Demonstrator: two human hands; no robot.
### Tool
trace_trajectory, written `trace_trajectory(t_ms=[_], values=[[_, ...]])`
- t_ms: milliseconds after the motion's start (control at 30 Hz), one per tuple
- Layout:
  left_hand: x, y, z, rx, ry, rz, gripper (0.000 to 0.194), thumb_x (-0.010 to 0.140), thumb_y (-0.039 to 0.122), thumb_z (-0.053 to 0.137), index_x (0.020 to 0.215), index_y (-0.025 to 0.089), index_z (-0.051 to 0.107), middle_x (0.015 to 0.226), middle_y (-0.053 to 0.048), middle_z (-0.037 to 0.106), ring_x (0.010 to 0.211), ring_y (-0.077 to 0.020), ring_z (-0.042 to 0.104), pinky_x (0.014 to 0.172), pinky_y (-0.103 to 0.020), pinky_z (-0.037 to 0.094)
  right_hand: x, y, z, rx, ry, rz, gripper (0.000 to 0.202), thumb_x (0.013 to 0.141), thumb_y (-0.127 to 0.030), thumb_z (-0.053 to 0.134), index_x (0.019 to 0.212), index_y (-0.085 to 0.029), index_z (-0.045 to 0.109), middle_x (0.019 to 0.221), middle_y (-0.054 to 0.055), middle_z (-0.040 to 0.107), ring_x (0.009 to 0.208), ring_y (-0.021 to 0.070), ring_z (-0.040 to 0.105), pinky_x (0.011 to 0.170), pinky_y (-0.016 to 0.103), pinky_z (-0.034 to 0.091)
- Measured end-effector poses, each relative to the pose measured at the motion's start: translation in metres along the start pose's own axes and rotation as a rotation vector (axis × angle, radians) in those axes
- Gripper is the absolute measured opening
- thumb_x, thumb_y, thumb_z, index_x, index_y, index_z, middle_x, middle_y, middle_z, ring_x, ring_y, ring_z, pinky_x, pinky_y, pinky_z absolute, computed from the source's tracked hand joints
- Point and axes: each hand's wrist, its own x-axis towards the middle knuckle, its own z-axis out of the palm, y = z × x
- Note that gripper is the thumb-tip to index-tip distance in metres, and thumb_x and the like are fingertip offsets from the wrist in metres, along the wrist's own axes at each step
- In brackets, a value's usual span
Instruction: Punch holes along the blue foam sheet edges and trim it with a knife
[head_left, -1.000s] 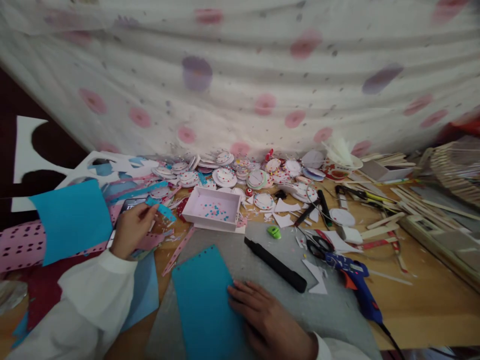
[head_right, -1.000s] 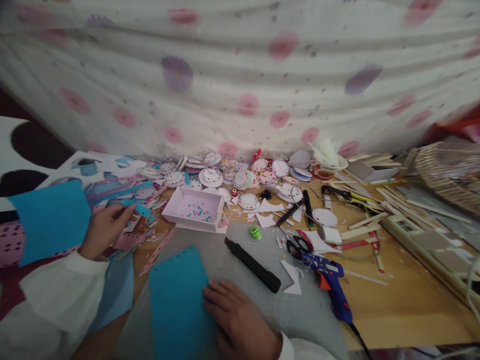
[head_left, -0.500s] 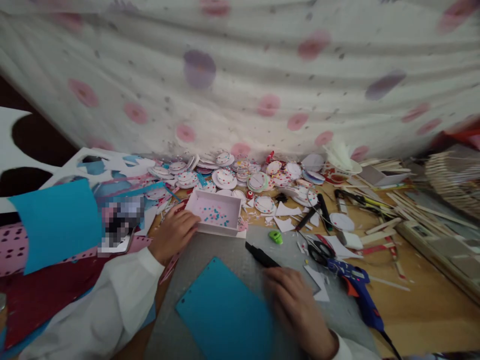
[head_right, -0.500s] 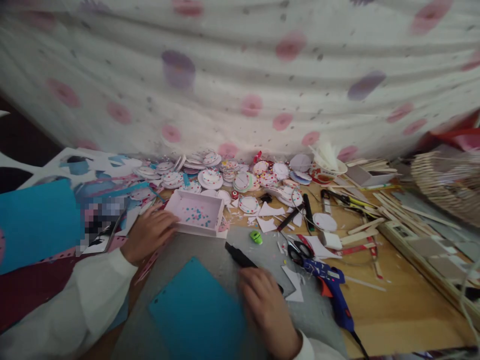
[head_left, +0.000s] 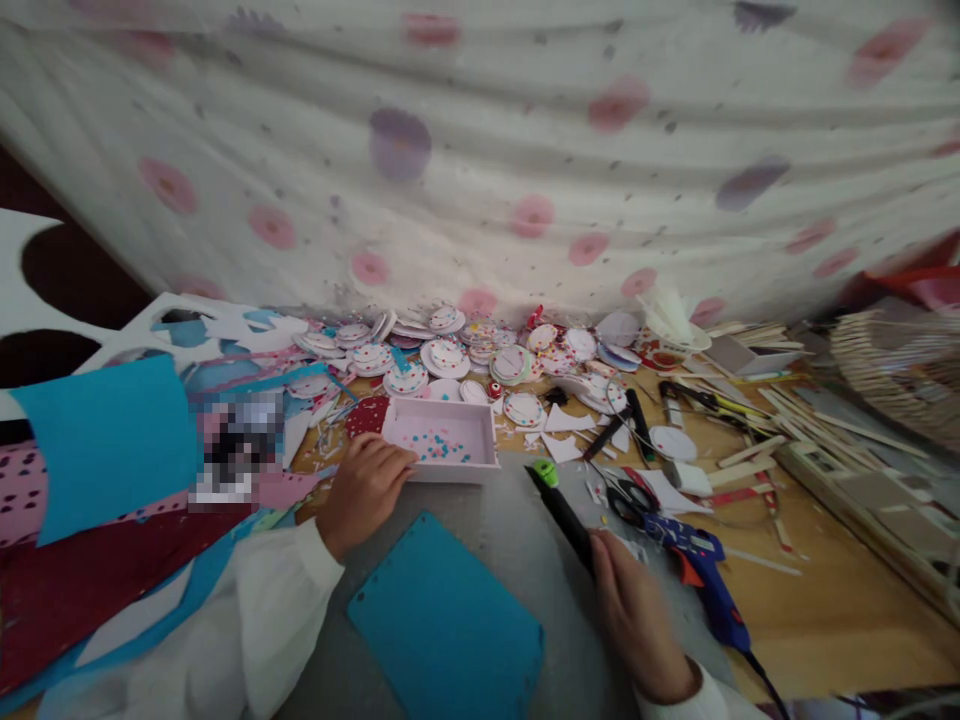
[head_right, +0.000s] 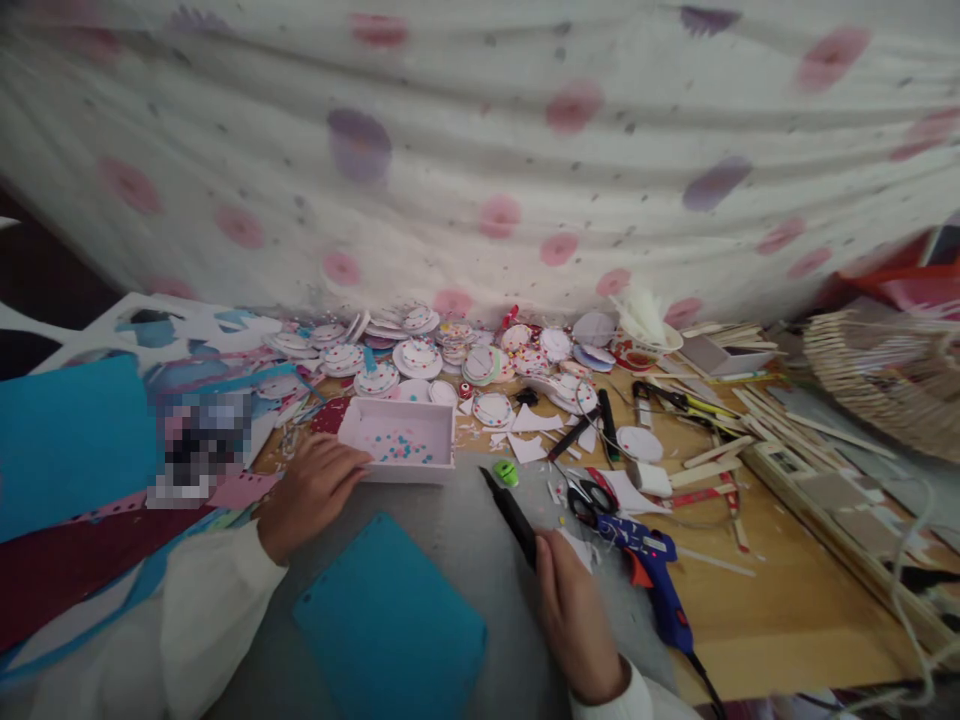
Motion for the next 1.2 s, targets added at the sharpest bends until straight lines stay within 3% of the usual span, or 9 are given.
trace_trajectory(t_ms=[133,233,400,567,767,833,967,1033,1200], values=[[-0.004,0.005,0.012,-0.039,-0.018,0.015,0.018,0.094,0.017,0.047,0.092,0.018,0.065,0.086,-0.004,0.073,0.08,-0.0197,0.063,0.086,-0.041,0.042,-0.007,0.011,-0.016,0.14,0.035,0.192,0.036,0.087,-0.051,0.053,0.098,-0.018,0.064,0.087,0.008,0.073,0.078,0.0255,0.07,0.066,0.033,0.058],[-0.009,0.014,0.008,-0.078,-0.004,0.007,0.018,0.094,0.017,0.048,0.099,0.019,0.065,0.094,-0.005,0.071,0.088,-0.0207,0.063,0.089,-0.04,0.042,-0.012,0.02,-0.023,0.155,0.062,0.239,0.039,0.086,-0.049,0.055,0.106,-0.016,0.064,0.101,0.01,0.073,0.092,0.0276,0.069,0.077,0.035,0.058],[-0.034,0.036,-0.003,-0.07,0.108,-0.233,0.018,0.092,0.029,0.054,0.106,0.021,0.06,0.104,-0.008,0.064,0.104,-0.0258,0.059,0.093,-0.039,0.045,-0.017,0.027,-0.022,-0.004,0.078,0.063,0.039,0.091,-0.03,0.046,0.128,-0.017,0.051,0.12,0.014,0.063,0.112,0.0293,0.06,0.09,0.043,0.053],[-0.078,0.057,0.015,-0.076,-0.098,-0.441,0.045,0.078,0.043,0.068,0.116,0.023,0.053,0.111,-0.01,0.063,0.107,-0.0331,0.06,0.087,-0.045,0.05,-0.011,0.016,-0.007,-0.313,0.067,-0.013,0.076,0.08,-0.002,0.036,0.151,-0.019,0.016,0.113,0.015,0.052,0.103,0.0298,0.058,0.087,0.046,0.053],[-0.09,0.062,0.035,-0.192,-0.157,-0.559,0.064,0.075,0.026,0.067,0.133,0.023,0.042,0.12,-0.013,0.061,0.111,-0.0326,0.06,0.09,-0.046,0.051,-0.005,-0.001,0.008,-0.571,0.062,-0.093,0.081,0.079,0.001,0.037,0.152,-0.014,0.004,0.097,0.015,0.052,0.087,0.0319,0.057,0.076,0.045,0.053],[-0.083,0.059,0.03,-0.23,-0.23,-0.612,0.062,0.072,0.022,0.068,0.13,0.022,0.046,0.117,-0.013,0.064,0.103,-0.0316,0.065,0.083,-0.042,0.054,-0.004,-0.004,0.008,-0.633,0.063,-0.106,0.081,0.078,0.002,0.036,0.151,-0.011,0.003,0.095,0.016,0.054,0.084,0.0325,0.057,0.074,0.046,0.052],[-0.068,0.052,0.01,-0.326,-0.447,-0.546,0.013,0.081,0.032,0.063,0.088,0.021,0.066,0.091,-0.007,0.072,0.084,-0.0272,0.069,0.072,-0.036,0.055,-0.002,-0.005,0.003,-0.7,0.088,-0.109,0.076,0.08,0.0,0.039,0.15,-0.012,0.012,0.105,0.02,0.056,0.088,0.0346,0.056,0.076,0.049,0.051],[-0.063,0.048,-0.002,-0.379,-0.4,-0.462,0.021,0.087,0.04,0.057,0.082,0.022,0.067,0.091,-0.005,0.072,0.087,-0.0252,0.069,0.076,-0.034,0.055,0.002,-0.006,0.001,-0.676,0.073,-0.136,0.07,0.081,-0.002,0.041,0.147,-0.013,0.022,0.115,0.021,0.055,0.096,0.0346,0.055,0.082,0.049,0.05],[-0.048,0.034,-0.024,-0.426,-0.158,-0.35,0.024,0.091,0.039,0.052,0.101,0.023,0.067,0.122,-0.006,0.065,0.114,-0.0239,0.059,0.101,-0.036,0.045,0.031,-0.012,0.004,-0.614,-0.074,-0.324,0.061,0.081,0.0,0.042,0.139,-0.016,0.038,0.133,0.016,0.052,0.116,0.0315,0.049,0.094,0.045,0.045]])
